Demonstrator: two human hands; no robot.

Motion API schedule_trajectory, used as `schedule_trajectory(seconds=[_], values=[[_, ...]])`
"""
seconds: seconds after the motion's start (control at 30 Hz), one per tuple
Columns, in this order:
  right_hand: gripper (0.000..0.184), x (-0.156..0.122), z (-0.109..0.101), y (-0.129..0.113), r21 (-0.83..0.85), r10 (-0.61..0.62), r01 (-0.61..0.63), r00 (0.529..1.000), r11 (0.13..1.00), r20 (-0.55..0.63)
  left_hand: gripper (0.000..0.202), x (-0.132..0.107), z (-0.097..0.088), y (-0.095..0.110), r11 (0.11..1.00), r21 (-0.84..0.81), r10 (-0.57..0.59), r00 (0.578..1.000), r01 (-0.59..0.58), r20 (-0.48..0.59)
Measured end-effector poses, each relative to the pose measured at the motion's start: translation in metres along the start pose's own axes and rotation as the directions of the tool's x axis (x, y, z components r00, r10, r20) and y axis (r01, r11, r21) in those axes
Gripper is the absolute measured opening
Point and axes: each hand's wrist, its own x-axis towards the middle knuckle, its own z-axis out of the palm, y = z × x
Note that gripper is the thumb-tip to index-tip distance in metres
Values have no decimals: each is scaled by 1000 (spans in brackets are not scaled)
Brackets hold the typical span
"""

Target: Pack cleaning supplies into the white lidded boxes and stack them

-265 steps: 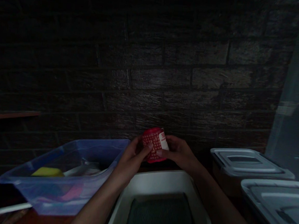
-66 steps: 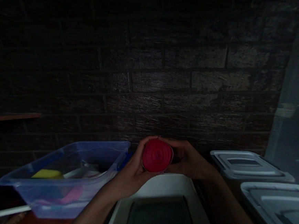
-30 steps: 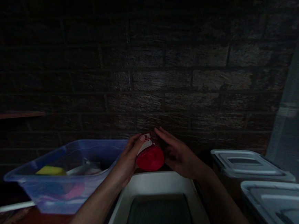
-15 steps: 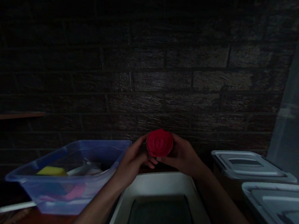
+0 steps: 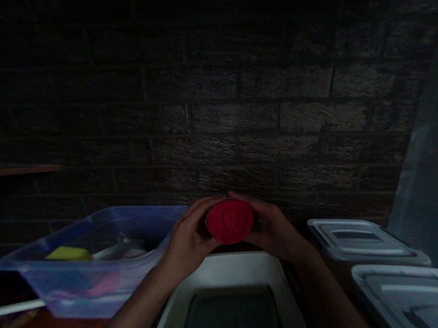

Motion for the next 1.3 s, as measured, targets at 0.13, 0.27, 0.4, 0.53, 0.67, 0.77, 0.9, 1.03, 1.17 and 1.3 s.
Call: schedule_trajectory(seconds=[0.13,0.27,0.4,0.53,0.67,0.77,0.9,1.03,1.17,1.3], values=[[82,0,-1,-3,8,3,-3,999,1000,39,72,-2,1,1,999,35,-4,998,2,58],[85,1,1,-6,-23,-12,14,997,1000,79,92,-6,5,-2,996,80,13,989,-25,149],[88,0,3,-4,-98,-18,25,997,995,72,105,-8,7,-3,996,93,-24,982,7,187],[88,0,3,-4,-135,-5,16,997,991,80,99,-8,6,-2,996,87,-22,976,4,215],[81,1,3,-8,-141,5,6,997,990,79,91,-7,5,-1,998,57,-20,976,8,215],[80,0,3,-9,-142,13,-3,998,990,65,87,-7,5,0,999,38,-32,977,24,211],[81,-1,3,-7,-92,30,-24,998,995,60,83,-6,5,2,999,28,-47,976,42,211],[82,-1,3,-7,-100,8,-2,998,995,66,86,-7,4,2,998,57,-31,974,19,223],[74,0,2,-10,-155,-11,23,997,988,77,94,-8,4,2,997,83,-29,973,10,231],[65,1,1,-12,-192,-2,22,994,981,106,97,-8,5,3,996,89,-22,968,0,248]])
